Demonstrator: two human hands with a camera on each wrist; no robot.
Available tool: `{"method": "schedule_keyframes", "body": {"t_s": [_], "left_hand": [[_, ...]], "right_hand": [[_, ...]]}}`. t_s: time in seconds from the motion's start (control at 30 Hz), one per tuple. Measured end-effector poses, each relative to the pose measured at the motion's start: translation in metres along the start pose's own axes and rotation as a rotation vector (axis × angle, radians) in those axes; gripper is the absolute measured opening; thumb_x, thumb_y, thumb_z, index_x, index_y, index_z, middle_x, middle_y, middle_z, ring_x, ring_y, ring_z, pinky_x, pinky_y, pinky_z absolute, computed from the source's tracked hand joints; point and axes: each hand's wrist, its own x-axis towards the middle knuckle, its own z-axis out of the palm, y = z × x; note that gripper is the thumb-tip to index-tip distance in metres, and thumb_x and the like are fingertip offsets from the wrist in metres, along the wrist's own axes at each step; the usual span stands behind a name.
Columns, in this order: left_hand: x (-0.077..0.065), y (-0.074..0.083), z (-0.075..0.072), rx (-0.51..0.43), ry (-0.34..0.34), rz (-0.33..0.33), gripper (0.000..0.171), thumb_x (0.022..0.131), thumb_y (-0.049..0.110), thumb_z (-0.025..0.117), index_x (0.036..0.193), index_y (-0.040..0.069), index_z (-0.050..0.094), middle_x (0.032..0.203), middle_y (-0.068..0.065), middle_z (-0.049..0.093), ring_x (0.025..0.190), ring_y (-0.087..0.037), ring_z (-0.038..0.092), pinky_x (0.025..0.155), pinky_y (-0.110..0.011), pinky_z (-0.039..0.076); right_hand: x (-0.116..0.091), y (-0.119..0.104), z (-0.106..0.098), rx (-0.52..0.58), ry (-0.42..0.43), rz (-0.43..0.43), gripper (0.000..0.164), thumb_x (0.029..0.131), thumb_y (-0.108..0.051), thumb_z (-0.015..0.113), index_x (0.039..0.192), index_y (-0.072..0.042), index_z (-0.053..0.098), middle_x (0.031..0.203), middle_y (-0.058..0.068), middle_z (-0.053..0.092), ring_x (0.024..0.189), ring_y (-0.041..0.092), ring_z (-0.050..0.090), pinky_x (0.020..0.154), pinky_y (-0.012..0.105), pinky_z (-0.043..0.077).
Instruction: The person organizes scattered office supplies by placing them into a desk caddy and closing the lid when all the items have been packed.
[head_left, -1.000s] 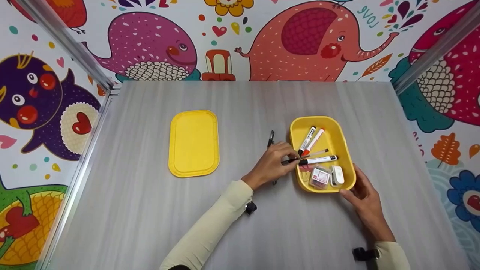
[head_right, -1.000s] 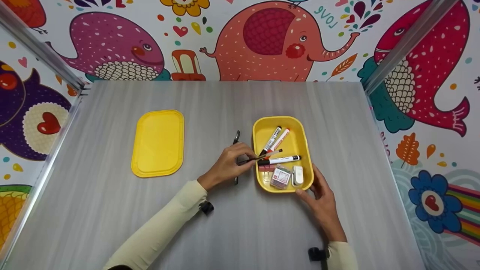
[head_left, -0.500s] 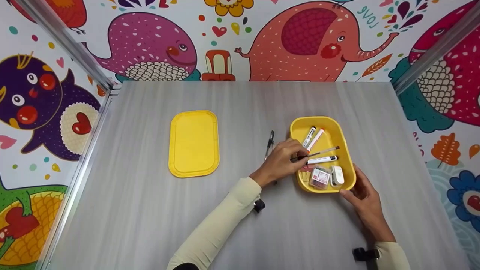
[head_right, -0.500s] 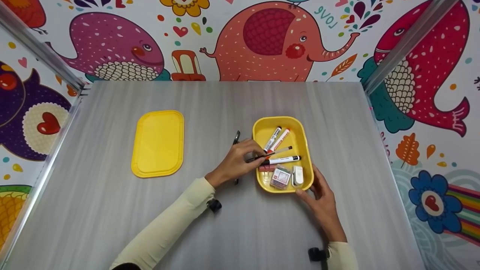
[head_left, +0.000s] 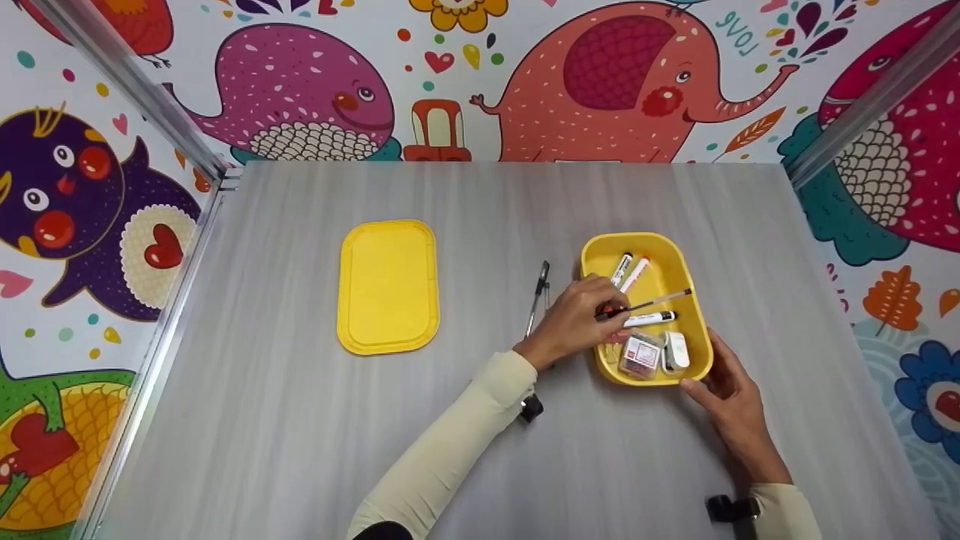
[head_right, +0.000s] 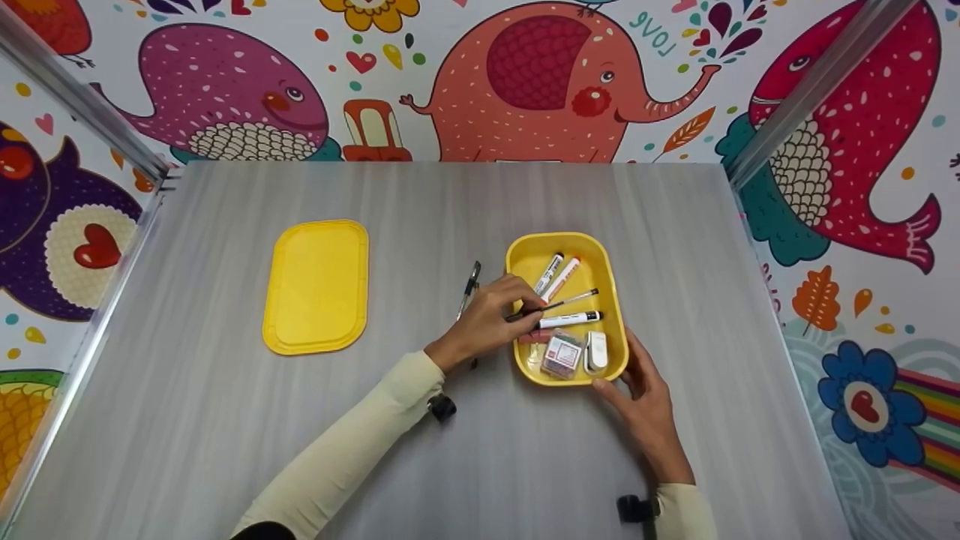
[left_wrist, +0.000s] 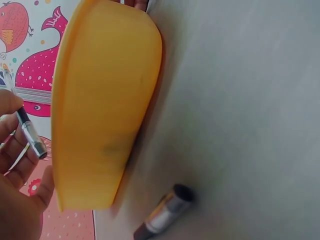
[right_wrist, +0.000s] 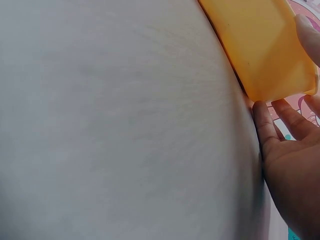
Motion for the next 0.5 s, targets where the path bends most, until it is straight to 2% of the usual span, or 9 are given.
{"method": "schedule_keyframes", "body": {"t_s": [0.3, 0.5], "left_hand": [[0.006, 0.0, 0.008, 0.093, -0.006, -0.041, 0.01, 0.1, 0.015, 0.082, 0.108, 0.008, 0.081, 0.103, -0.002, 0.076, 0.1, -0.016, 0.063, 0.097, -0.02, 0.048], [0.012, 0.0, 0.014, 0.162, 0.007, -0.015, 0.01, 0.101, 0.017, 0.081, 0.106, 0.009, 0.081, 0.1, -0.001, 0.076, 0.1, -0.017, 0.064, 0.098, -0.024, 0.049]], "right_hand": [[0.0, -0.001, 0.0, 0.01, -0.003, -0.008, 0.085, 0.102, 0.002, 0.075, 0.174, -0.014, 0.033, 0.176, 0.017, 0.035, 0.147, 0.001, 0.047, 0.111, 0.011, 0.043], [0.0, 0.0, -0.001, -0.011, -0.003, -0.009, 0.085, 0.102, 0.001, 0.075, 0.174, -0.014, 0.032, 0.176, 0.018, 0.035, 0.147, -0.001, 0.046, 0.111, 0.01, 0.042]]}}
